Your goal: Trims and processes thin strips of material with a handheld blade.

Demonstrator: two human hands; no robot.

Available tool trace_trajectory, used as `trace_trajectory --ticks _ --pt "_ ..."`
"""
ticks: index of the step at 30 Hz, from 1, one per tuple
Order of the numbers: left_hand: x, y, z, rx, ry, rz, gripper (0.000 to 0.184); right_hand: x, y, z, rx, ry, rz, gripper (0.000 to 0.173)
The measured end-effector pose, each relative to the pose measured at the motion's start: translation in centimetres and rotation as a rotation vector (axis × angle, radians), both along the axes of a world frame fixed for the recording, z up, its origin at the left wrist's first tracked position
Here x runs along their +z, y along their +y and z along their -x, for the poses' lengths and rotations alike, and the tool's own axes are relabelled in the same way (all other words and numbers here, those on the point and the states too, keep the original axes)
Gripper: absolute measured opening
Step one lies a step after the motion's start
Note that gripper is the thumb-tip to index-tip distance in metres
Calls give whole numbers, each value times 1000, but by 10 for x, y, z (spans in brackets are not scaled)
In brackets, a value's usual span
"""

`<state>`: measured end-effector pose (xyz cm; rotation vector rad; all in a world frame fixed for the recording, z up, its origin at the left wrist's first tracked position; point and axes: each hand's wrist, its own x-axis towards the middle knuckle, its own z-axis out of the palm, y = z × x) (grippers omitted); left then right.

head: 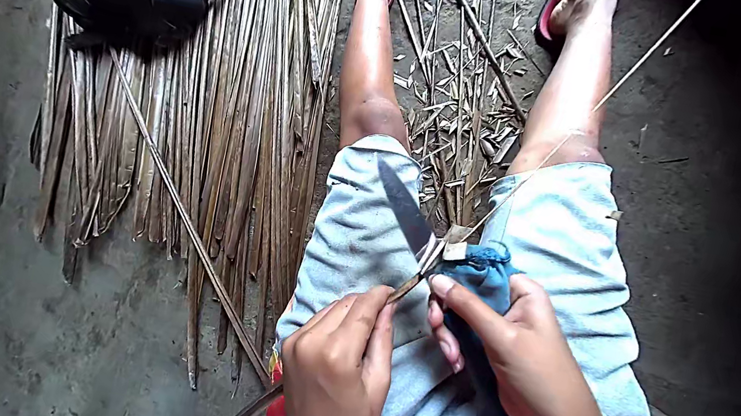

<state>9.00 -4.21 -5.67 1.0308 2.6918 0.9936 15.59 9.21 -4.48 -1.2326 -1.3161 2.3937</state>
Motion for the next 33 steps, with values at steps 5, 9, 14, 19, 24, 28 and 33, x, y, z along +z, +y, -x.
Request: trace_trajectory --ticks 5,9,14,19,24,28,33 --pt "-1 -5 1 9 58 41 22 -7 41 -8 -184 -110 -373 15" --pt "-7 -11 3 48 34 32 20 1 50 -28 -79 -27 -411 12" --pt "-2 3 0 -17 -11 -9 20 3 -3 -22 198 115 232 12" --pt "1 5 8 -33 71 -20 19 8 -2 -15 141 196 498 17" --pt "1 8 7 -50 75 -26 21 6 2 -17 105 173 519 18" --pt "-3 6 4 -41 69 -24 21 4 4 -13 88 108 504 16" --pt "-3 6 5 -16 120 -17 21 5 4 -7 109 107 514 16"
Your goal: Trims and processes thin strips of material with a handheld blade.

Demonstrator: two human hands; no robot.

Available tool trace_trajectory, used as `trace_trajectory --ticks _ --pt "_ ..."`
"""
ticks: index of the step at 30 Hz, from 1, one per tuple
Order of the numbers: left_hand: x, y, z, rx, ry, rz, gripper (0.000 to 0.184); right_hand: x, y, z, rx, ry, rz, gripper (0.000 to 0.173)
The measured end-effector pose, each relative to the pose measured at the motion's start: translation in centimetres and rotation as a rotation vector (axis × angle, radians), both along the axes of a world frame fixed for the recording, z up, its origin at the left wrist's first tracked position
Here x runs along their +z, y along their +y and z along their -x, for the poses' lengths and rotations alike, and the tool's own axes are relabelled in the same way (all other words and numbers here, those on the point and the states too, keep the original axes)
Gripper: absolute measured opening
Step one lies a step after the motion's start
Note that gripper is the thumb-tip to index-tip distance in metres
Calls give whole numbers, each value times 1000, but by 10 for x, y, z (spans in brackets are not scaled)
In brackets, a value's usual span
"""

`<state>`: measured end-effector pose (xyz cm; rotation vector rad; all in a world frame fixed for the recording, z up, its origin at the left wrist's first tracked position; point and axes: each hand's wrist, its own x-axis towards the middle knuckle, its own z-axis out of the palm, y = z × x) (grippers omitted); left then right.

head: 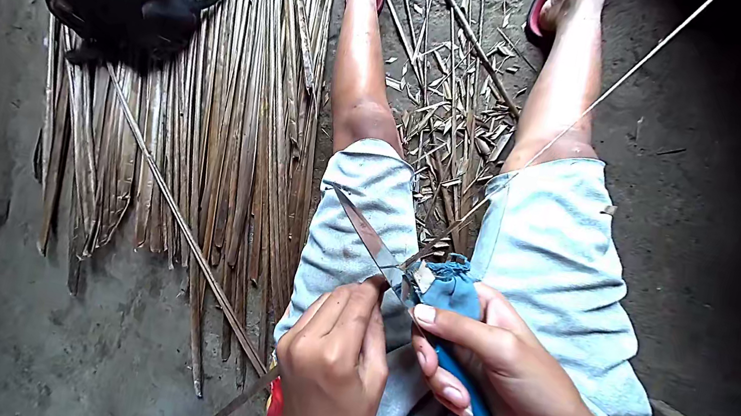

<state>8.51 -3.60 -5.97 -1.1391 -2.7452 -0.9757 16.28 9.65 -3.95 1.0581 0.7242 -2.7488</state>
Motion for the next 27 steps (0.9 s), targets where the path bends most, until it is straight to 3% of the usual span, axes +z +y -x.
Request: trace_trajectory --ticks 4,7,12,22,27 --pt "1 -4 2 18 -25 -2 23 -2 6 -1 18 71 13 13" --pt "-2 -6 1 8 -72 -10 23 -8 13 -2 72 67 -1 23" --pt "-2 -6 -2 8 -29 -12 22 -13 6 -1 88 97 52 14" --pt "-5 -6 -8 31 55 49 23 -12 6 5 24 -64 27 19" --pt "-5 -4 -9 10 47 44 23 -9 4 5 -3 -100 -128 12"
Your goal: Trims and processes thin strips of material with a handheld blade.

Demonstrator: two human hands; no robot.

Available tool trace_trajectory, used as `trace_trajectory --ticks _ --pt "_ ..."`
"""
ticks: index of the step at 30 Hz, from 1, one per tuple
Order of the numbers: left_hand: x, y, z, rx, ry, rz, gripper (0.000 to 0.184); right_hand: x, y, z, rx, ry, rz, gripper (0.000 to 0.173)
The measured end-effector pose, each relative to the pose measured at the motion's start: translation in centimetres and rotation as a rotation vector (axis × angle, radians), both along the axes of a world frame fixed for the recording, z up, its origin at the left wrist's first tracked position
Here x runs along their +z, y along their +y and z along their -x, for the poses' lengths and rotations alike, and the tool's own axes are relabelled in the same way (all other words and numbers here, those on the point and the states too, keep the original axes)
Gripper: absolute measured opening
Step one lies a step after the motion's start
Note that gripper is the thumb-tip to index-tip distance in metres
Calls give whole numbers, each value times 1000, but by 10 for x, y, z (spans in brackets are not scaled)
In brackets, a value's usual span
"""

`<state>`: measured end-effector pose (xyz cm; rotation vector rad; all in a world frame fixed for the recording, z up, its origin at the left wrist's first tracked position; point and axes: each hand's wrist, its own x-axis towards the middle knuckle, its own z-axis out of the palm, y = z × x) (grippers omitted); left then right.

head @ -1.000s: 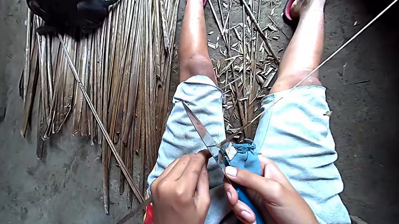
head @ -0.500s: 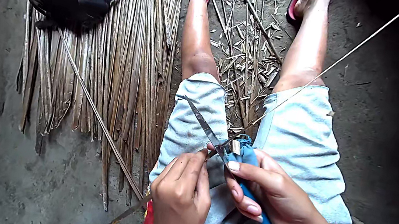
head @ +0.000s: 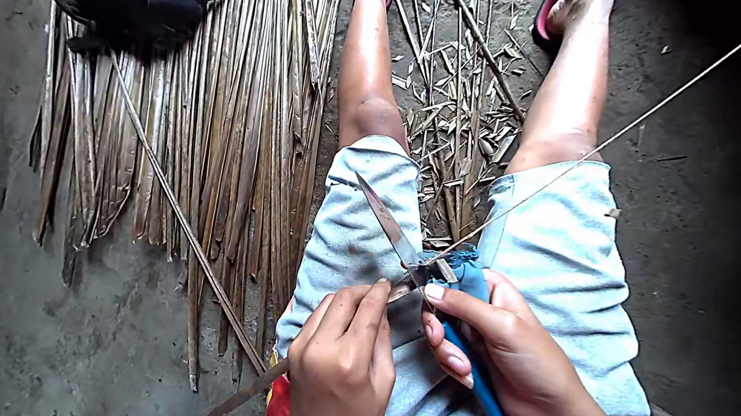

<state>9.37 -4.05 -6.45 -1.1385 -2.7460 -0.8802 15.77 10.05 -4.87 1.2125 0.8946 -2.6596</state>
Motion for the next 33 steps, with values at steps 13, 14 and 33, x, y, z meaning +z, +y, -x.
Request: trace_trajectory --ticks 13,14,33 --pt "0 1 0 8 -55 -39 22 -12 -13 1 17 31 -613 10" --pt "0 1 0 8 -53 -39 23 -15 -12 0 3 20 -706 8" --pt "15 9 12 -11 -10 -110 21 19 11 6 -151 120 -429 16"
